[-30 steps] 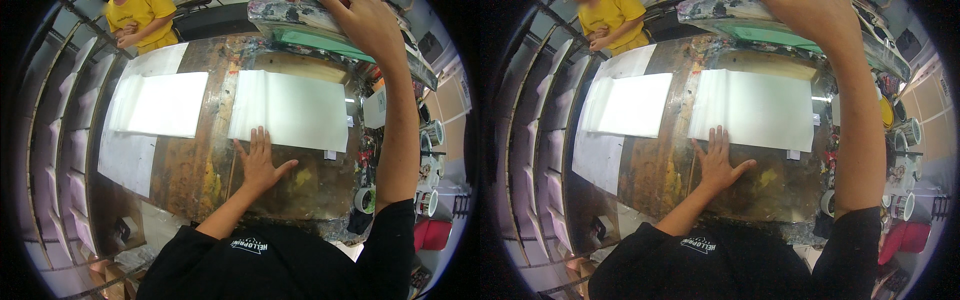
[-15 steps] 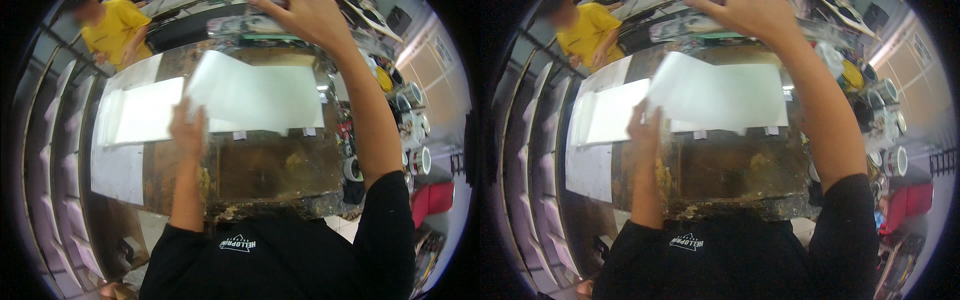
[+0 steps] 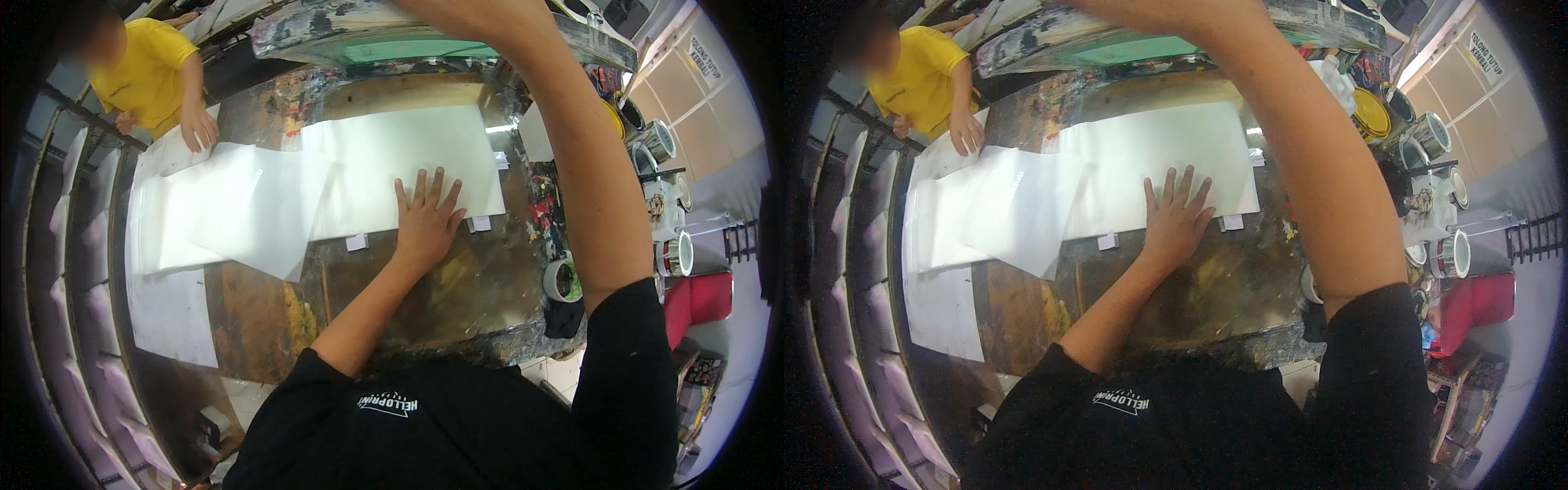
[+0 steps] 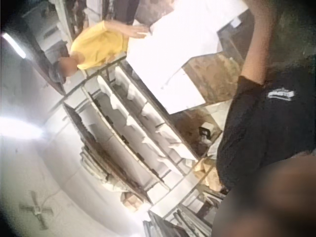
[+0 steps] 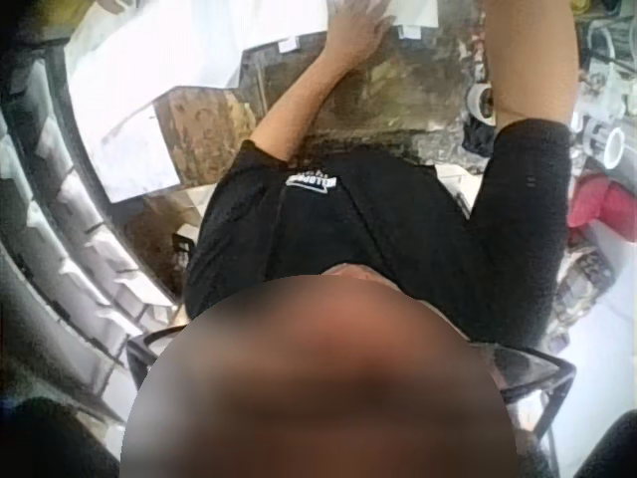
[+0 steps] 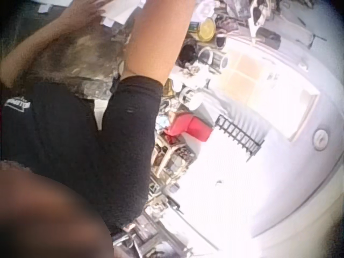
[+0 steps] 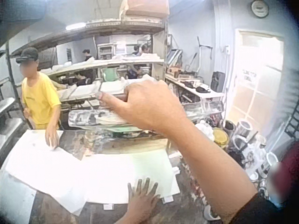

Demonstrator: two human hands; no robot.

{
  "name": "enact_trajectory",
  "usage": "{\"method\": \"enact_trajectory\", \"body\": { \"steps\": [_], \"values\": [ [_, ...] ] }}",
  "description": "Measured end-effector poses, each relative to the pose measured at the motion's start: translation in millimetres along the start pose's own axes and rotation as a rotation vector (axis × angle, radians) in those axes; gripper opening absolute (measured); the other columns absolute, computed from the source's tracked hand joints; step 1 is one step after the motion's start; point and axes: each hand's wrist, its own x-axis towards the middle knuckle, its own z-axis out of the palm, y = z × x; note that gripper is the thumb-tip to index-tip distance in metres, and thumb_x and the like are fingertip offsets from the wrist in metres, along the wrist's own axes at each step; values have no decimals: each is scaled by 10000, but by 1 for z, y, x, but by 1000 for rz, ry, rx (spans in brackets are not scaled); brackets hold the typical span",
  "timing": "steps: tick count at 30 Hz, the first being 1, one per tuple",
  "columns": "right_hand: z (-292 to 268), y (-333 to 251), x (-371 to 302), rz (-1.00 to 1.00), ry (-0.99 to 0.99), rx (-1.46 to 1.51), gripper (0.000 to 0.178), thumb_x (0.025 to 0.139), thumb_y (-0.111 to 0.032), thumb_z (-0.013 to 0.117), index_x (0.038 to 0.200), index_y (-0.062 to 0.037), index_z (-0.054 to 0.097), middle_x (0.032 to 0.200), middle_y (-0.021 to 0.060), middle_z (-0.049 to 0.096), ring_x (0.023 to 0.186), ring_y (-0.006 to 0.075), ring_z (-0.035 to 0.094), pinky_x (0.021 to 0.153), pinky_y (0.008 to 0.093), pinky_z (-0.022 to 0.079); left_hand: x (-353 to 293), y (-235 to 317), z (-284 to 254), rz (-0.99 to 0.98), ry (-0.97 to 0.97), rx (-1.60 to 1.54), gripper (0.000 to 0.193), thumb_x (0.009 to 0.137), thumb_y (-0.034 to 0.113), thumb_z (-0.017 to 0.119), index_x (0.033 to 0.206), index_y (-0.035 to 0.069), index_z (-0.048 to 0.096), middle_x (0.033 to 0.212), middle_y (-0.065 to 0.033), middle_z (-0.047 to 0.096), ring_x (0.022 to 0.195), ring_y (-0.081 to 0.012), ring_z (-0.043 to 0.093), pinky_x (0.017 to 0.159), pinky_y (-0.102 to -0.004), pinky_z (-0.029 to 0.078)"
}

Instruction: The person performs screen printing by placing white sheets on a table, aligning a screen frame, and using a squeegee to pull ink across the mesh. They repeat the process for multiple sheets, lifting the screen and moving each printed sheet aside.

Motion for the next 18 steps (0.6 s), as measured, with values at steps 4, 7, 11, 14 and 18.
{"method": "enact_trajectory", "body": {
  "steps": [4,7,11,14,18],
  "values": [
    [-1,0,3,-8,8,-13,914,972,-787,427,664,20,726,679,226,699,684,368,724,702,482,584,10,8,3,-4,-42,6,565,1103,444,460,1595,168,491,1709,-175,339,1584,-445,270,1250,-726,77],
    [-1,-3,8,-4,40,-61,906,983,-770,424,670,25,726,698,235,706,699,374,728,708,487,585,8,7,-2,-3,-50,-9,565,1106,440,448,1599,165,485,1710,-175,338,1585,-445,267,1252,-720,77],
    [-5,-4,9,30,-17,-49,901,985,-763,426,682,33,718,746,251,722,749,396,733,747,488,587,6,10,8,19,27,33,568,1112,452,418,1597,166,485,1706,-172,344,1587,-438,260,1250,-726,57],
    [-4,-1,3,5,-3,-21,874,986,-745,448,690,34,714,750,248,720,760,401,727,752,487,577,9,8,-8,27,-25,-3,578,1093,396,525,1591,107,477,1662,-210,399,1563,-436,312,1265,-674,144],
    [22,0,-25,-154,212,-43,786,961,-741,539,747,-7,721,725,183,703,719,374,700,671,488,532,11,-11,-90,-401,392,-722,804,955,240,793,1622,30,395,1499,-214,565,1295,-346,609,1078,-432,489]
  ]
}}
